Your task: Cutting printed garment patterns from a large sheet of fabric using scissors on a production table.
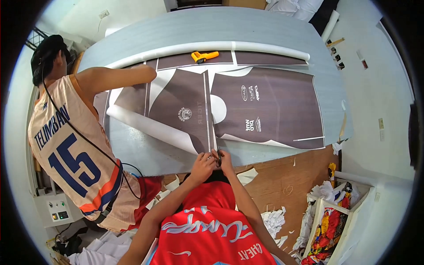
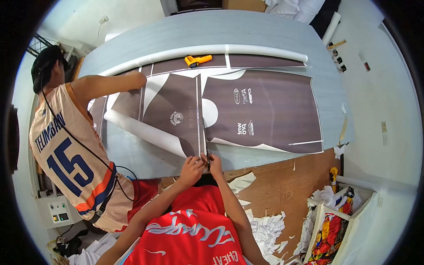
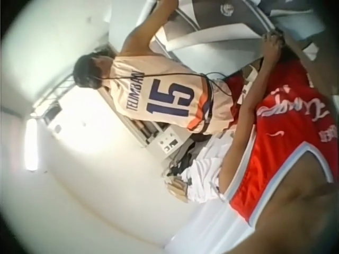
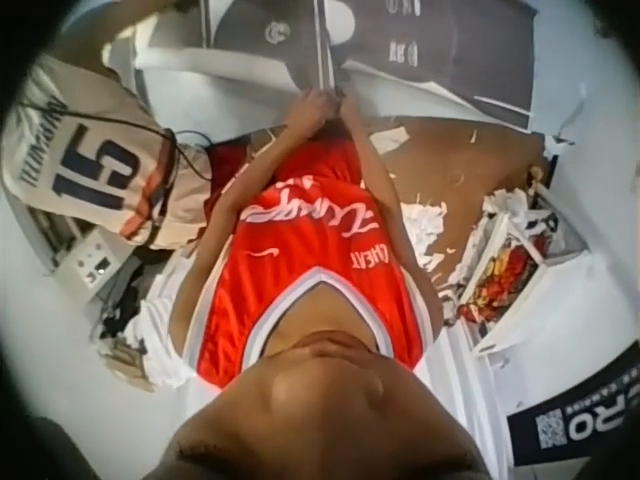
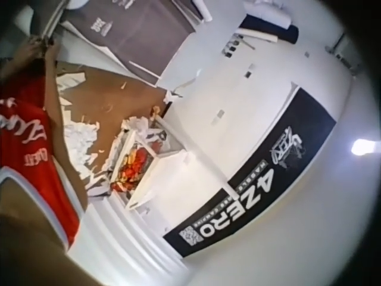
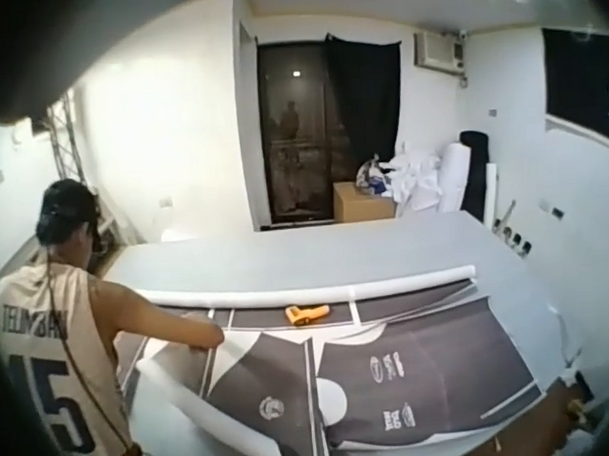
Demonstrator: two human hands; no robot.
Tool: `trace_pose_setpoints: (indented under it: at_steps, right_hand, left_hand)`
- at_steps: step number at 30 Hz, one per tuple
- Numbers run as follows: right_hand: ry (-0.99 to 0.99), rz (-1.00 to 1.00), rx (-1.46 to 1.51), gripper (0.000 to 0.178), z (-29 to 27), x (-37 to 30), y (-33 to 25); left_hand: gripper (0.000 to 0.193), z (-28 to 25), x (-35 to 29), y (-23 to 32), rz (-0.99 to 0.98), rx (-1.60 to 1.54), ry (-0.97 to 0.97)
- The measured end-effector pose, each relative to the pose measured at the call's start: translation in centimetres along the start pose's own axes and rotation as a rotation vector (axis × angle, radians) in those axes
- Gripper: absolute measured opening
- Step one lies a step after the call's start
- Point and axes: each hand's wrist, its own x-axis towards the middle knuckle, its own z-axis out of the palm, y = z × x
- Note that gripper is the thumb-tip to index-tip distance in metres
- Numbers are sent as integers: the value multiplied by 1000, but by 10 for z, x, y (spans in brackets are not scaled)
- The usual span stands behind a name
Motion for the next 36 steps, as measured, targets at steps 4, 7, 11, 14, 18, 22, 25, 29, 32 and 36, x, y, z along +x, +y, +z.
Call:
trace_pose_setpoints:
  at_steps: [4, 7, 11, 14, 18, 22, 25, 29, 32, 36]
  right_hand:
    - [-12, 27, -20, 34, 2, 4, -11]
    - [-6, -35, -85, 36, 2, 10, -10]
    - [-15, 11, -6, 37, 5, 12, -11]
    - [7, 3, -19, 38, 7, 18, -13]
    - [7, -15, -13, 38, 10, 25, -15]
    - [59, -15, -136, 39, 10, 34, -10]
    - [67, -30, -134, 41, 12, 38, -20]
    - [28, 22, -125, 44, 15, 40, -47]
    - [41, -33, -173, 47, 16, 46, -60]
    - [50, -51, -220, 49, 23, 52, -75]
  left_hand:
    - [12, -1, 2, -6, 13, -26, -33]
    - [13, -3, 4, -8, 35, -19, -49]
    - [17, -4, 6, -12, 47, -28, -84]
    - [17, -5, 7, -13, 46, -39, -90]
    - [18, -11, 5, -12, 43, -59, -133]
    - [19, -14, 7, -10, 36, -68, -112]
    - [20, -15, 7, -11, 38, -68, -115]
    - [22, -16, 4, -12, 33, -91, -119]
    - [23, -18, 5, -12, 42, -87, -140]
    - [24, -21, 2, -11, 52, -100, -141]
